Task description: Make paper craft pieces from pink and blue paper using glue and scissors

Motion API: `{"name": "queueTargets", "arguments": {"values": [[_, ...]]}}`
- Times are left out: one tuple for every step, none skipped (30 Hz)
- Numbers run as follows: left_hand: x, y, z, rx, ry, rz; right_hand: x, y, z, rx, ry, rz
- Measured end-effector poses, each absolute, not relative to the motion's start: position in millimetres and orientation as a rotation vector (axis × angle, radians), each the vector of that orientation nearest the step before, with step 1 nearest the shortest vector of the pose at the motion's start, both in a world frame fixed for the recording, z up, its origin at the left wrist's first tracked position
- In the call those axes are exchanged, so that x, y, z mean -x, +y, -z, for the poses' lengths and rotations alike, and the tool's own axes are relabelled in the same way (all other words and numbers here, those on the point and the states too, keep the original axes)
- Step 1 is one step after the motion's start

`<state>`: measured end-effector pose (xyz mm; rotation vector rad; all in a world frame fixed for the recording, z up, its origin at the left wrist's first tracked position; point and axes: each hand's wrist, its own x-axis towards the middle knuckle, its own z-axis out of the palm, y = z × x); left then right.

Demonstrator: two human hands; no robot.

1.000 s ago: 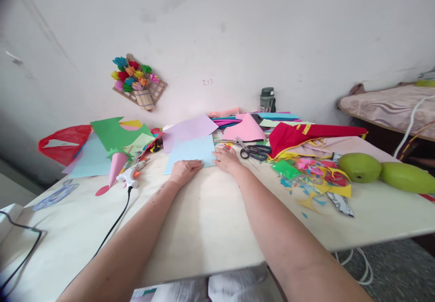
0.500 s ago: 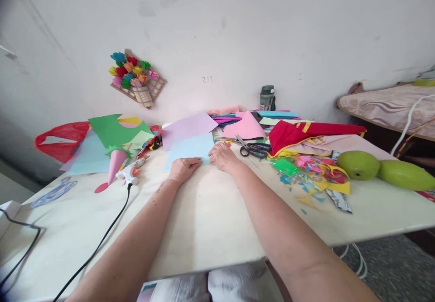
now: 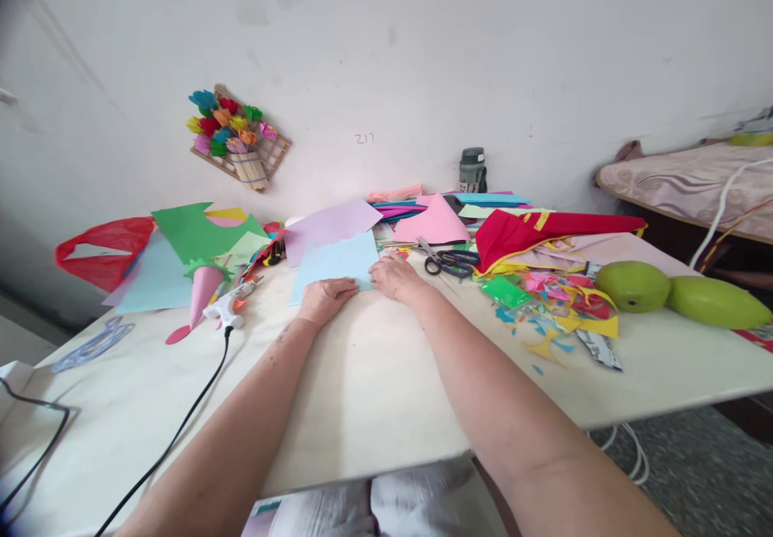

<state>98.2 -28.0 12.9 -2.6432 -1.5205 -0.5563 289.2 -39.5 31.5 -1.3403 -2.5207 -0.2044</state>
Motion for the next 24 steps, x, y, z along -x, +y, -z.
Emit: {"name": "queueTargets", "arguments": {"values": [[-98.4,-28.1,-12.9,2.641,-1.522,0.547,-291.2,-39.4,-31.3,1.346,-2.512,0.207],[-98.6,-28.1,-12.9,2.635,-1.520,0.542,-293.1,-39.3,-31.1,1.360,-2.498,0.214],[-98.7,-28.1,-12.8,2.629,-1.514,0.540,-294.8,-39.2,-31.0,1.378,-2.481,0.224],[-98.7,-28.0,-12.6,2.620,-1.507,0.542,-296.3,-39.1,-30.9,1.395,-2.464,0.238],[-98.7,-27.9,-12.4,2.610,-1.501,0.545,-297.6,-38.8,-30.8,1.410,-2.449,0.253],[-98.6,-27.7,-12.2,2.601,-1.497,0.545,-298.7,-38.4,-30.7,1.419,-2.443,0.266],[-98.4,-27.6,-12.1,2.593,-1.493,0.546,-299.6,-38.0,-30.6,1.421,-2.445,0.274],[-98.2,-27.5,-12.0,2.586,-1.488,0.548,-300.5,-37.5,-30.5,1.418,-2.449,0.279],[-98.0,-27.4,-12.0,2.580,-1.482,0.551,-301.1,-37.0,-30.5,1.411,-2.457,0.282],[-97.8,-27.4,-12.0,2.577,-1.474,0.555,-301.7,-36.6,-30.6,1.400,-2.467,0.282],[-97.7,-27.4,-12.0,2.573,-1.468,0.561,-302.0,-36.1,-30.6,1.387,-2.478,0.280],[-97.6,-27.4,-12.1,2.571,-1.463,0.568,-302.2,-35.8,-30.6,1.370,-2.488,0.279],[-97.5,-27.4,-12.1,2.568,-1.463,0.576,-302.2,-35.5,-30.6,1.352,-2.498,0.282],[-97.5,-27.4,-12.1,2.565,-1.468,0.582,-301.9,-35.3,-30.5,1.334,-2.506,0.289],[-97.5,-27.3,-12.0,2.563,-1.476,0.588,-301.5,-35.2,-30.5,1.319,-2.511,0.298],[-97.5,-27.2,-11.9,2.561,-1.483,0.595,-300.9,-35.2,-30.4,1.308,-2.513,0.312],[-97.4,-27.1,-11.8,2.561,-1.487,0.601,-300.2,-35.4,-30.4,1.298,-2.514,0.327],[-97.4,-26.9,-11.6,2.563,-1.489,0.604,-299.4,-35.7,-30.5,1.290,-2.518,0.342],[-97.3,-26.6,-11.4,2.565,-1.488,0.607,-298.5,-36.2,-30.8,1.282,-2.525,0.354],[-97.2,-26.4,-11.2,2.569,-1.484,0.607,-297.6,-36.8,-31.2,1.274,-2.534,0.365],[-97.1,-26.2,-11.0,2.573,-1.479,0.608,-296.6,-37.6,-31.8,1.268,-2.543,0.373],[-97.0,-26.1,-10.9,2.577,-1.475,0.609,-295.7,-38.3,-32.4,1.265,-2.551,0.377],[-96.9,-26.0,-10.8,2.581,-1.471,0.609,-294.7,-39.1,-33.1,1.268,-2.556,0.377],[-96.9,-26.1,-10.7,2.583,-1.469,0.610,-293.9,-39.7,-33.6,1.277,-2.558,0.372]]}}
